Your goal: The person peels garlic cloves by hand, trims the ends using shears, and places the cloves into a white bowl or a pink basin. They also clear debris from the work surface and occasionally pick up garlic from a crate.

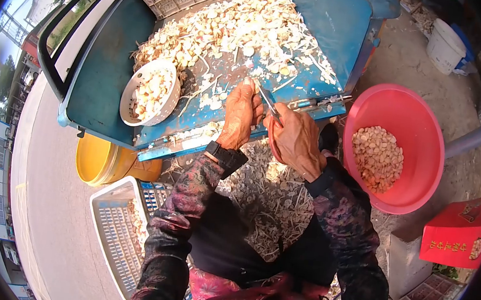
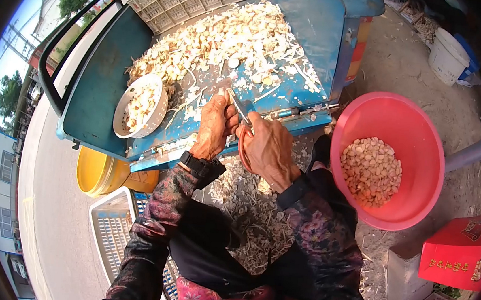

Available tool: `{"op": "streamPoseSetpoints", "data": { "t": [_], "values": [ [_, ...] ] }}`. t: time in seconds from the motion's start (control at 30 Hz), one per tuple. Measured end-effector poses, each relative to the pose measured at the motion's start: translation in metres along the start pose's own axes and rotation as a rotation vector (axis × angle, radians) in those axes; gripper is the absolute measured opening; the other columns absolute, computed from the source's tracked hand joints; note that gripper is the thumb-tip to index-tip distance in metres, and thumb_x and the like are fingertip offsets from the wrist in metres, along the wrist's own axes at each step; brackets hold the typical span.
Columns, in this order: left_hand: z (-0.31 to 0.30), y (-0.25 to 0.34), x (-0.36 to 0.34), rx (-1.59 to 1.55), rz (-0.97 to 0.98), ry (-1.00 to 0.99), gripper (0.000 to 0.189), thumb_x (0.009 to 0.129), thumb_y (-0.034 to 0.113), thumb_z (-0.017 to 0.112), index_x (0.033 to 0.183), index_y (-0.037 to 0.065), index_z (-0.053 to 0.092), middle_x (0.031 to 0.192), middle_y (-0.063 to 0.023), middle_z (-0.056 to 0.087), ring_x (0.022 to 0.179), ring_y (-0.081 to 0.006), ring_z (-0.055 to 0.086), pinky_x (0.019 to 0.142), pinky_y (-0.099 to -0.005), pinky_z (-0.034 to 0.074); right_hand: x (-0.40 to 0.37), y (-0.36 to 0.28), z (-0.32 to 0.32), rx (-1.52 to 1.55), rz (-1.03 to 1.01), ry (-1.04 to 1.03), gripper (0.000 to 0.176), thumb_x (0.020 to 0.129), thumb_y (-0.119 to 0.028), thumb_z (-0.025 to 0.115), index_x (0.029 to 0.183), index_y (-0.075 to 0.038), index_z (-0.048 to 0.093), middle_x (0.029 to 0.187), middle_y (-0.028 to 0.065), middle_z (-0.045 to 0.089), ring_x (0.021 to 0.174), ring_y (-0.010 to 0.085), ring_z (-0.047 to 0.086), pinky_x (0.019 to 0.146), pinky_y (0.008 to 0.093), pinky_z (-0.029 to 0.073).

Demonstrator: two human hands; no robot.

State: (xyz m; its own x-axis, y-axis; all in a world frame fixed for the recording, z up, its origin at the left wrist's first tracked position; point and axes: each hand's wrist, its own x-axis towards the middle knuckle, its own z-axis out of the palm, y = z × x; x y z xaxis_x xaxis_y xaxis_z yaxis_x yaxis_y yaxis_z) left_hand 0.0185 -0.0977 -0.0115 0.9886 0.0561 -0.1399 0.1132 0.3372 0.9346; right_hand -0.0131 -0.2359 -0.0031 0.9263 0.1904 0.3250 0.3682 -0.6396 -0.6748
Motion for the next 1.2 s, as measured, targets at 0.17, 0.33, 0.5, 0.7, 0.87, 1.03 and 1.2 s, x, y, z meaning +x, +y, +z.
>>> {"op": "streamPoseSetpoints", "data": {
  "t": [0.17, 0.33, 0.5, 0.7, 0.87, 1.03, 1.2],
  "values": [
    [-0.001, 0.001, -0.003, -0.1, -0.076, -0.031, 0.029, 0.101, 0.035, 0.037, 0.088, 0.011, 0.046, 0.059, 0.0058, 0.032, 0.047, -0.0055, 0.029, 0.038, -0.021, 0.024, 0.007, 0.009, 0.003, 0.325, 0.068, 0.001, 0.027, 0.085, -0.023, 0.062, 0.075, 0.002, 0.056, 0.057, 0.019, 0.054, 0.05, 0.0306, 0.056, 0.048, 0.0398, 0.039],
    [-0.008, 0.005, -0.002, -0.215, -0.148, -0.219, 0.029, 0.102, 0.032, 0.033, 0.092, 0.009, 0.047, 0.062, 0.0044, 0.032, 0.05, -0.0062, 0.028, 0.039, -0.0203, 0.023, 0.013, -0.001, -0.014, 0.411, 0.226, 0.0, 0.026, 0.085, -0.026, 0.063, 0.082, 0.0, 0.059, 0.058, 0.0146, 0.056, 0.052, 0.021, 0.058, 0.05, 0.0359, 0.042],
    [-0.006, 0.002, -0.006, -0.135, -0.134, -0.256, 0.029, 0.099, 0.037, 0.042, 0.09, 0.01, 0.051, 0.059, 0.0066, 0.031, 0.046, -0.0044, 0.027, 0.039, -0.0198, 0.022, 0.013, 0.0, -0.008, 0.455, 0.207, 0.063, 0.032, 0.084, -0.026, 0.065, 0.108, -0.005, 0.06, 0.064, 0.0097, 0.06, 0.057, 0.0183, 0.059, 0.055, 0.0326, 0.045],
    [0.005, -0.005, -0.015, 0.032, -0.06, -0.229, 0.031, 0.098, 0.038, 0.044, 0.09, 0.01, 0.052, 0.057, 0.0059, 0.036, 0.044, -0.0046, 0.031, 0.038, -0.0204, 0.023, 0.012, 0.002, -0.011, 0.674, 0.174, 0.123, 0.033, 0.083, -0.018, 0.066, 0.112, -0.005, 0.059, 0.064, 0.0062, 0.059, 0.06, 0.0095, 0.058, 0.054, 0.0295, 0.045],
    [-0.001, 0.0, -0.013, -0.112, -0.091, -0.231, 0.033, 0.098, 0.039, 0.045, 0.095, 0.007, 0.051, 0.056, 0.0064, 0.031, 0.045, -0.005, 0.028, 0.039, -0.0204, 0.022, 0.014, 0.009, -0.002, 0.614, 0.165, 0.131, 0.032, 0.083, -0.016, 0.064, 0.112, -0.004, 0.059, 0.064, 0.0079, 0.059, 0.06, 0.0134, 0.061, 0.055, 0.0314, 0.047],
    [-0.005, 0.01, -0.012, -0.189, -0.127, -0.137, 0.03, 0.101, 0.032, 0.037, 0.081, 0.011, 0.042, 0.062, 0.0042, 0.034, 0.05, -0.0065, 0.03, 0.04, -0.02, 0.025, 0.003, -0.001, 0.003, 0.121, 0.031, 0.084, 0.037, 0.081, -0.02, 0.065, 0.114, -0.005, 0.06, 0.075, 0.0152, 0.06, 0.067, 0.0307, 0.062, 0.059, 0.0392, 0.047],
    [-0.005, 0.007, -0.012, -0.22, -0.094, -0.093, 0.028, 0.101, 0.03, 0.036, 0.081, 0.012, 0.041, 0.062, 0.004, 0.034, 0.049, -0.0063, 0.031, 0.039, -0.0202, 0.025, -0.002, 0.002, 0.009, -0.07, -0.036, 0.074, 0.044, 0.079, -0.019, 0.066, 0.12, -0.009, 0.058, 0.079, 0.015, 0.058, 0.074, 0.0318, 0.06, 0.062, 0.0415, 0.047]
  ]
}}
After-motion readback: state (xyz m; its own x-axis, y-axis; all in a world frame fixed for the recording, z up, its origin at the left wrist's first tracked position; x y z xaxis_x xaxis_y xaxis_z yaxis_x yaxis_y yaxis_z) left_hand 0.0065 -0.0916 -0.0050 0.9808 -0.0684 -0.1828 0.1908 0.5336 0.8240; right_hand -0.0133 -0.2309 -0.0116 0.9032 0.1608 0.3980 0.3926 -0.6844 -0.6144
